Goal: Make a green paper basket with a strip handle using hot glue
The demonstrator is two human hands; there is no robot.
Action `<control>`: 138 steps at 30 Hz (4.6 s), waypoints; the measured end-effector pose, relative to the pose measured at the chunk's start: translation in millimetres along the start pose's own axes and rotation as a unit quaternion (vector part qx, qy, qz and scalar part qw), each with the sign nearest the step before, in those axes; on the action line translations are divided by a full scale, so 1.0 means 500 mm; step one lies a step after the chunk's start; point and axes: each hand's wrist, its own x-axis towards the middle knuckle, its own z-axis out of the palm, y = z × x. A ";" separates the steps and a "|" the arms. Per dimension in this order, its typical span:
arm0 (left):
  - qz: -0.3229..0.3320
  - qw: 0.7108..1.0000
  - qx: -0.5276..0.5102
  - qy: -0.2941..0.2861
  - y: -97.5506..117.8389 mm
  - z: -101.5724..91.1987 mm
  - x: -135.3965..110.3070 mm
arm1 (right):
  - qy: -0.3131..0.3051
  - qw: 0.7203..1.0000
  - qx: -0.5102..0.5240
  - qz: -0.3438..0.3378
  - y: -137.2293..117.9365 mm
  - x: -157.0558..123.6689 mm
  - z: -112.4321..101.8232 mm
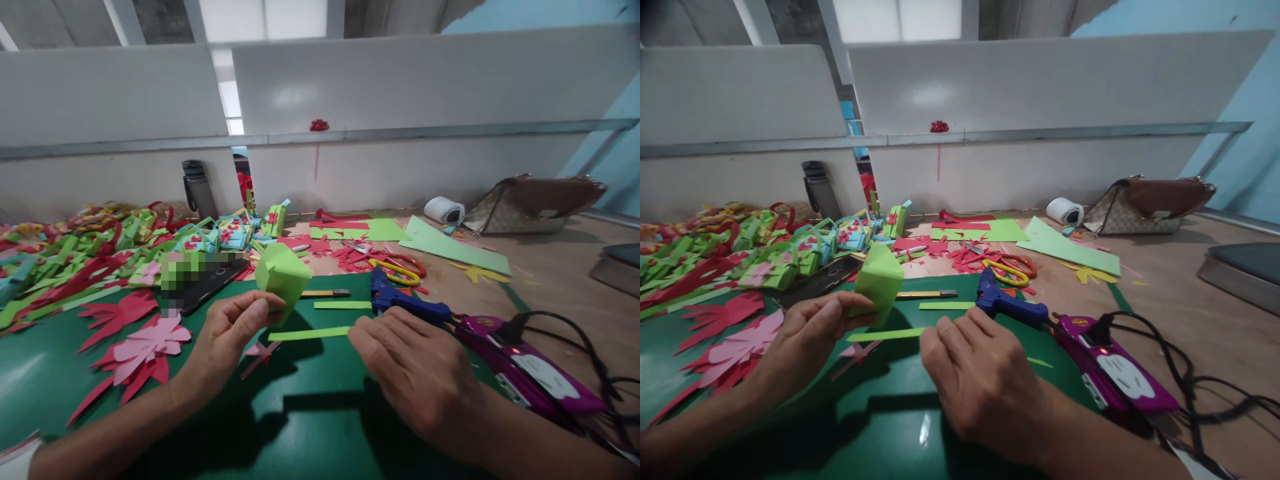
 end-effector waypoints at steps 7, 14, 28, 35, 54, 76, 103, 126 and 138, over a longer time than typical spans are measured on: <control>0.017 0.987 0.157 -0.010 0.034 0.014 -0.016 | -0.002 0.998 -0.062 -0.017 -0.009 -0.012 0.000; 0.147 0.949 0.279 -0.009 0.029 0.019 -0.026 | 0.004 0.999 -0.035 -0.013 -0.007 -0.009 -0.003; 0.116 0.966 0.227 0.045 0.034 0.005 -0.014 | -0.143 0.852 0.333 0.379 -0.007 0.019 -0.007; 0.075 0.975 0.207 0.019 0.030 -0.018 -0.001 | -0.181 0.833 0.328 0.407 0.000 0.024 -0.016; 0.014 0.988 0.150 0.032 0.029 -0.019 0.010 | -0.226 0.890 0.223 0.328 0.012 0.008 -0.009; -0.051 0.988 -0.129 0.068 0.033 0.048 0.009 | 0.032 0.716 0.528 0.456 0.025 0.064 -0.016; -0.062 0.998 0.022 0.000 0.033 0.062 0.002 | 0.009 0.692 0.543 0.475 0.023 0.049 0.058; -0.061 0.995 0.064 -0.053 0.042 0.076 0.003 | -0.042 0.722 0.510 0.465 0.002 0.068 0.040; -0.100 0.989 -0.100 0.052 0.004 0.014 0.029 | -0.205 0.892 0.062 0.399 0.170 -0.027 0.004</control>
